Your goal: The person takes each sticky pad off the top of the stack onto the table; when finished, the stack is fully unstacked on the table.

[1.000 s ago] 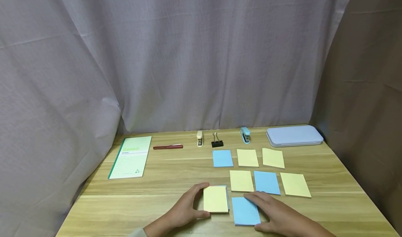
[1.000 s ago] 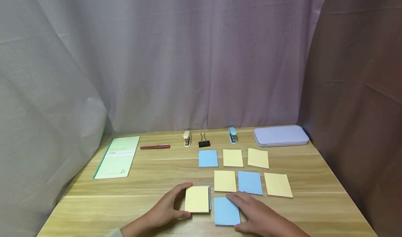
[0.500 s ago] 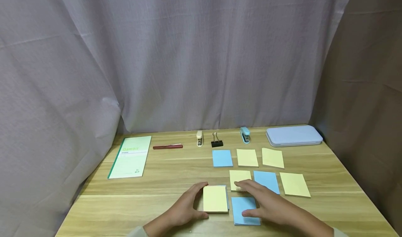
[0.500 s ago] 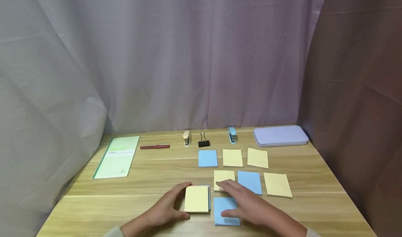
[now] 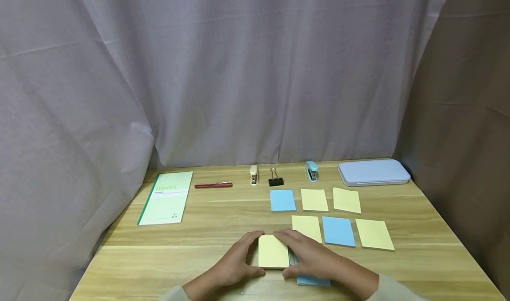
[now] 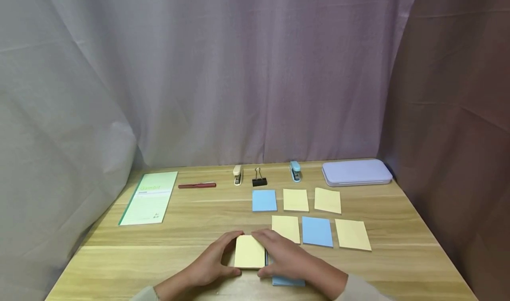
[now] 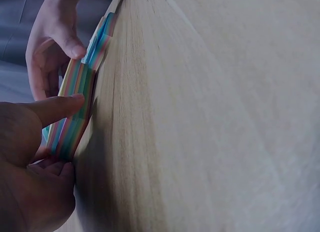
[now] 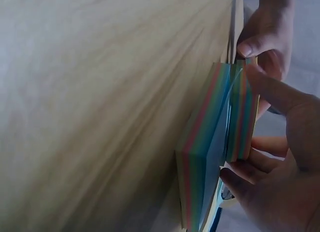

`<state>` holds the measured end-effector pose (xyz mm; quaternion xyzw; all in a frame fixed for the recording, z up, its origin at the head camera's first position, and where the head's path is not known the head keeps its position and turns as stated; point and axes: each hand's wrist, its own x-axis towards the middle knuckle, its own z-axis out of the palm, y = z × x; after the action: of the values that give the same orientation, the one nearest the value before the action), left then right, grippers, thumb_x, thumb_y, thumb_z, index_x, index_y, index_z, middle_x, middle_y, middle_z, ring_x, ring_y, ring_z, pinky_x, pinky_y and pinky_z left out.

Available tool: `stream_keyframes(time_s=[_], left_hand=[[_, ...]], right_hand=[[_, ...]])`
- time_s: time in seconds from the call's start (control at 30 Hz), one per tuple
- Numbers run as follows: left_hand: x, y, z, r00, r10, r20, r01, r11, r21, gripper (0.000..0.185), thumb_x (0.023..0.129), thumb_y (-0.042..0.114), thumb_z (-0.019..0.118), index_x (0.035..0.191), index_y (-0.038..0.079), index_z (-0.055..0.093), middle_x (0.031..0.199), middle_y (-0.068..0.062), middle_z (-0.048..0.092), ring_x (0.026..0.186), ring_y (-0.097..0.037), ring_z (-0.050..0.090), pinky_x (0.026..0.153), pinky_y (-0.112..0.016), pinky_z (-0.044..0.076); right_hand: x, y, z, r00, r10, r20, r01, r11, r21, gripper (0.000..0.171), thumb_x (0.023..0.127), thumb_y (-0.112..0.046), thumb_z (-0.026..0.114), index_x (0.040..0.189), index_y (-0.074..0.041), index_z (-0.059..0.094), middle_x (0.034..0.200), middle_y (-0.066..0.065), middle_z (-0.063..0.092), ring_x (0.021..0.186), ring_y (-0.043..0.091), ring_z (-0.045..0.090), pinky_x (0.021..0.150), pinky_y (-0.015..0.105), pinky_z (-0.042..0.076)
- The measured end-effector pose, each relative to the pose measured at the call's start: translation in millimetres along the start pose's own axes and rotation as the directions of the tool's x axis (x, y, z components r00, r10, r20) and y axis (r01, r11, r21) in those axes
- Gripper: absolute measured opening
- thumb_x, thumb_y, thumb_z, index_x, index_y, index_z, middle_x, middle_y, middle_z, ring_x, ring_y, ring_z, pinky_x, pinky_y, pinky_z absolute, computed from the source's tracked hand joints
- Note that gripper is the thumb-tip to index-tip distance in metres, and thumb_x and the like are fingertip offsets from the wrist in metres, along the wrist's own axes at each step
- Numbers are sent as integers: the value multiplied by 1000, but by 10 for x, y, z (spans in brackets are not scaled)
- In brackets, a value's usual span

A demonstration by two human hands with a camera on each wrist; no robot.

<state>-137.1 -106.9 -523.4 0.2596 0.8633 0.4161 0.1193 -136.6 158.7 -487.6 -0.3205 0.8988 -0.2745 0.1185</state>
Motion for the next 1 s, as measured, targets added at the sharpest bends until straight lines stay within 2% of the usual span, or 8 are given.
stream_keyframes(time_s=[0.13,0.3,0.6,0.77,1.0], left_hand=[[-3,11,0,1000,-4,-5,4,1000,2,92,79,21,91,155,7,39,153,-4,48,143,-23,44,120,-45,36],[-3,23,-1,1000,-11,-8,11,1000,4,93,79,20,91,155,7,39,153,-5,48,143,-23,43,120,-46,36],[1,24,9,1000,-5,-14,6,1000,4,93,80,18,90,156,5,38,153,-6,48,144,-24,43,120,-46,36],[1,17,29,1000,8,-28,-8,1000,14,89,81,13,88,154,3,40,153,-6,49,144,-24,44,121,-43,35],[4,22,33,999,-3,-32,3,1000,13,87,83,12,87,155,4,40,153,-6,49,144,-24,43,121,-44,35]], right_hand=[[15,-20,12,1000,-3,-14,2,1000,-30,88,86,-40,84,156,-8,41,154,6,47,137,30,51,105,54,51],[12,-26,3,1000,-9,-19,9,1000,-21,87,87,-37,84,156,-7,41,154,6,47,137,30,52,105,53,51],[-55,-19,-45,996,-34,-77,30,999,-43,85,84,-31,87,154,-6,45,152,10,49,136,30,52,106,54,50],[-185,11,-108,996,-21,-87,20,1000,-15,84,85,-31,86,154,-7,45,152,7,49,135,30,53,107,54,50],[-453,121,-202,991,-2,-131,0,1000,-18,83,85,-36,85,154,-12,46,149,-2,50,131,26,55,103,46,53]])
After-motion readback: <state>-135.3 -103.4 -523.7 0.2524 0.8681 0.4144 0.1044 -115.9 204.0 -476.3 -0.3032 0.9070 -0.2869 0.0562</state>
